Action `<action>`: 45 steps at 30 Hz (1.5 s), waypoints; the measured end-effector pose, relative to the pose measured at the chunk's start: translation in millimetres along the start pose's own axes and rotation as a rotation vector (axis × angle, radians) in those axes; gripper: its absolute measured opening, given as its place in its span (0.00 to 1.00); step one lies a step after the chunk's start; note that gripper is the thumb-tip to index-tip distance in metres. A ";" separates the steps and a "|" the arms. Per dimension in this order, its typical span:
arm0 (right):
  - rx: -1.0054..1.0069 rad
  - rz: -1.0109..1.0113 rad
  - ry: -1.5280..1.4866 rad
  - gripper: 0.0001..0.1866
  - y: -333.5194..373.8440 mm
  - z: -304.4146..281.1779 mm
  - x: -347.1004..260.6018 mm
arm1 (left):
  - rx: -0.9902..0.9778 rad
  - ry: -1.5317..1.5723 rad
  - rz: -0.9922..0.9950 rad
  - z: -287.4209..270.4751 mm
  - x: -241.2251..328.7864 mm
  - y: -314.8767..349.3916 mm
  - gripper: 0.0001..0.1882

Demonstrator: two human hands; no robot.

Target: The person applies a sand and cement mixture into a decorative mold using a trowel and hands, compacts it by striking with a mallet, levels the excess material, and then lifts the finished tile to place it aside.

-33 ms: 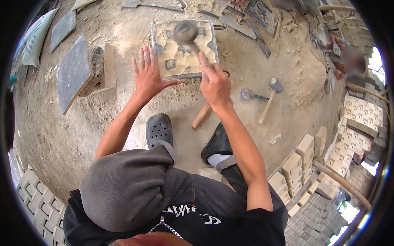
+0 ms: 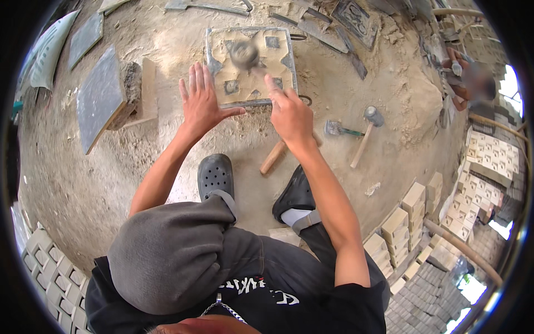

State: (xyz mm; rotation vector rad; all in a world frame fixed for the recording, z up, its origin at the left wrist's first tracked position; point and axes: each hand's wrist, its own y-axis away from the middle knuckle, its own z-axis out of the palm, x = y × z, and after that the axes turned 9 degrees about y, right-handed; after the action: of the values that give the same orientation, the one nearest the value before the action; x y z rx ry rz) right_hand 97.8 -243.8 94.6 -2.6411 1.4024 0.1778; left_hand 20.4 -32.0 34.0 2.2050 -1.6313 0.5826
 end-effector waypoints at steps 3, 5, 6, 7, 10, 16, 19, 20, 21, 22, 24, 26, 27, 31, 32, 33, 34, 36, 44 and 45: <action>0.132 -0.001 -0.159 0.28 -10.6 -11.6 -9.2 | -0.025 -0.006 -0.015 -1.8 -1.2 0.5 0.81; 0.216 0.001 -0.200 0.28 -2.8 -2.7 -13.4 | 0.003 0.023 -0.003 -0.6 0.3 0.3 0.81; 0.258 0.002 -0.220 0.28 -0.1 0.4 -14.7 | 0.016 0.038 0.002 -0.1 0.9 -0.1 0.81; 0.201 -0.019 -0.173 0.27 -1.8 -1.4 -16.0 | 0.015 0.036 0.001 -0.5 -0.2 -0.2 0.81; 0.143 -0.067 -0.114 0.27 -9.7 -8.3 -19.6 | 0.003 0.020 -0.011 -1.6 -2.0 -1.4 0.81; 0.027 -0.073 0.038 0.28 -33.5 8.1 -16.5 | -0.019 0.029 -0.027 -4.4 0.6 -8.9 0.80; 0.242 -0.088 -0.225 0.28 -50.5 0.5 -18.1 | 0.004 0.038 -0.039 -4.7 -0.2 -15.4 0.80; 0.209 -0.104 -0.194 0.28 -50.2 5.0 -16.5 | 0.002 0.017 -0.053 -5.1 -1.7 -20.5 0.80; 0.176 -0.120 -0.161 0.28 -48.5 12.0 -13.9 | -0.001 -0.004 -0.067 -5.4 -2.7 -23.3 0.79; 0.149 -0.138 -0.128 0.28 -52.3 9.6 -17.1 | -0.014 -0.014 -0.082 -6.1 -5.4 -24.9 0.79; 0.111 -0.127 -0.140 0.28 -68.5 4.6 -21.9 | -0.041 -0.033 -0.113 -8.6 -12.1 -26.1 0.78; 0.141 -0.110 -0.188 0.27 -74.1 5.7 -31.4 | -0.055 -0.024 -0.128 -10.0 -10.8 -25.5 0.78; 0.185 -0.104 -0.233 0.26 -70.6 12.6 -34.2 | -0.063 -0.020 -0.137 -10.8 -10.2 -26.3 0.77; 0.082 -0.147 -0.008 0.24 -86.2 16.8 -36.2 | -0.043 -0.022 -0.143 -10.4 -14.2 -25.0 0.77; 0.112 -0.132 -0.055 0.22 -89.4 7.7 -38.2 | -0.043 -0.017 -0.151 -10.7 -15.2 -26.2 0.76; 0.131 -0.113 -0.098 0.22 -89.7 10.2 -38.6 | -0.043 -0.012 -0.158 -10.8 -15.6 -27.6 0.76; 0.149 -0.098 -0.142 0.22 -89.3 13.2 -40.6 | -0.036 -0.014 -0.154 -10.3 -14.5 -28.4 0.76; 0.107 -0.084 -0.119 0.22 -96.1 14.2 -37.4 | -0.024 -0.018 -0.146 -9.2 -11.8 -30.4 0.75; 0.046 -0.033 -0.136 0.24 -85.6 15.0 -17.7 | 0.001 -0.101 -0.011 -15.1 -7.2 -47.9 0.72; 0.088 0.018 -0.135 0.24 -80.4 15.9 -7.8 | -0.005 -0.113 0.004 -16.1 -6.7 -49.3 0.72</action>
State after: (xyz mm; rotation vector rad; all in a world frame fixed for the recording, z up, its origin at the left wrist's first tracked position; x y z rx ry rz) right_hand 159.6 -190.1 86.1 -2.4965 1.3584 0.2846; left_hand 63.8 -4.4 43.2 2.2691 -1.6901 0.4612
